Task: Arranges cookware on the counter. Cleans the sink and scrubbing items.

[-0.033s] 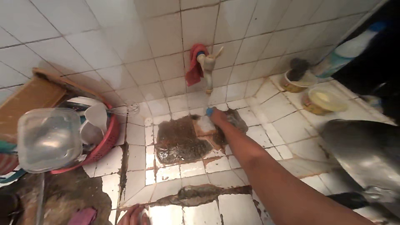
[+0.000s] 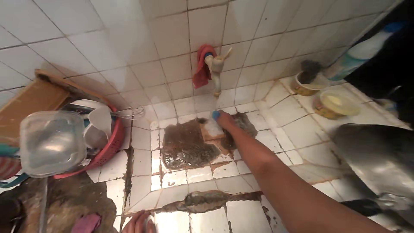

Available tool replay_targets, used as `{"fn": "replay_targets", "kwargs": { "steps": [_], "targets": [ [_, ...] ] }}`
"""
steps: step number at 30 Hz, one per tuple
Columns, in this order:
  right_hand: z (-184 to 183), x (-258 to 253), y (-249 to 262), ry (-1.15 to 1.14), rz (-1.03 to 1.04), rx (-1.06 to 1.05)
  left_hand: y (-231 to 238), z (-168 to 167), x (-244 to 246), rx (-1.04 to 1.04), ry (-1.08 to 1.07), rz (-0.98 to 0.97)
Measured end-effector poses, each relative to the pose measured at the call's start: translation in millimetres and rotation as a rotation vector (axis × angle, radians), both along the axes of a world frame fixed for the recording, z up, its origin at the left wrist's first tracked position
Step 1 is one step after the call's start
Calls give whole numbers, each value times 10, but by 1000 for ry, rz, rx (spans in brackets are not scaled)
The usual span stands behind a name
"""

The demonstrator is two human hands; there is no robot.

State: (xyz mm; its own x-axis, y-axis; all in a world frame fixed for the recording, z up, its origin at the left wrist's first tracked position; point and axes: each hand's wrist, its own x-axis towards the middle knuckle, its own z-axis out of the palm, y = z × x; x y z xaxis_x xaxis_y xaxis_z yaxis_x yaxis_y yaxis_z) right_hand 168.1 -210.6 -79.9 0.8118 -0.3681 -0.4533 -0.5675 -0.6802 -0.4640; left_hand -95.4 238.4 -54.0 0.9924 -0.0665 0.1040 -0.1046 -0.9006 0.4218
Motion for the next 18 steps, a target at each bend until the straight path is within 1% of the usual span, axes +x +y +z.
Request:
{"fn": "replay_targets", "kwargs": {
  "steps": [2,4,6,7,8,9,11,13,14,15,16,18],
  "targets": [
    [63,-89,134,-53,210,66,3,3,6,-13,-2,1],
    [81,-398,407,-53,535,205,8,-32,-8,-19,-1,9],
    [-39,-802,791,-46,892,371,17,-65,-20,-16,-10,18],
    [-107,-967,977,-21,1026,394,18,-67,-26,-14,-11,21],
    [-166,-1047,1117,-10,1094,388,14,-67,-22,-15,-15,24],
    [-186,-1015,1182,0,1071,367,6,-61,-12,-20,-16,30],
    [-113,-687,1109,13,843,285,-19,-31,-12,-20,-12,37],
    [-35,-269,975,-19,609,104,-38,-1,-9,-17,-19,37],
    [-29,-135,962,-61,553,27,-39,-4,1,-15,-32,38],
    [-29,-103,1015,-99,559,25,-30,-11,8,-16,-42,39],
    [-42,-175,1142,-118,640,76,-20,-17,13,-17,-42,41],
    [-21,-560,1582,-107,920,252,-19,-24,7,-29,-24,45]
  ]
}}
